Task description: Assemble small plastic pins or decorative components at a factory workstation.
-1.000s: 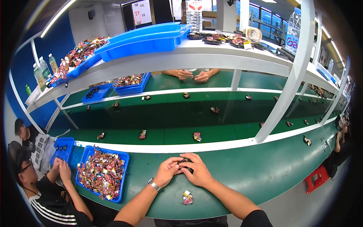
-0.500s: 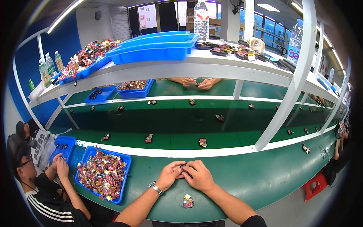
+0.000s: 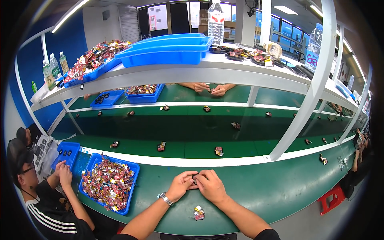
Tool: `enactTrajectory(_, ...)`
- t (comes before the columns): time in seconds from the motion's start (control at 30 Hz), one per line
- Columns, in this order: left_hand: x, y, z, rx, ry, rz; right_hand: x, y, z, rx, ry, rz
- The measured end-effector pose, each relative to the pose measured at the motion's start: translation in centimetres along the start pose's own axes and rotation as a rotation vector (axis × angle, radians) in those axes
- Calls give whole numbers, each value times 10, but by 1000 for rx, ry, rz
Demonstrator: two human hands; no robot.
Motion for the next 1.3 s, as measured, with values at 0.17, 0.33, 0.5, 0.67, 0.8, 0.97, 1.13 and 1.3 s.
enactTrajectory(0.17, 0, -1, 1, 11, -11, 3, 2, 2, -3, -19, -7, -10)
enactTrajectory(0.33, -7, -2, 4, 30, -1, -16, 2, 0, 7, -56, 84, -27)
enactTrajectory(0.5, -8, -4, 6, 4, -31, -43, 6, 4, 2, -14, 58, 3)
enactTrajectory(0.67, -2, 4, -7, 51, 54, -49, -5, -18, -44, 172, -41, 29)
enactTrajectory(0.8, 0, -2, -7, 42, 32, 13, -62, -26, -171, 327, 279, -235)
enactTrajectory(0.97, -2, -2, -6, 1, -20, 6, -85, -7, -263, 682, 358, 11)
enactTrajectory(1.13, -2, -2, -5, -13, -66, 4, -85, -48, -282, 673, 428, -4)
enactTrajectory(1.3, -2, -3, 4, 7, -93, 54, -59, -72, -353, 874, 469, 134)
Point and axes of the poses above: each hand's wrist, its own y-axis away from the middle knuckle, its own x-axis out of the palm, z = x × y, the point moved 7 cm from there along -y, towards the middle knuckle, and after that the axes turned 5 degrees about z, right-handed, at the moved point
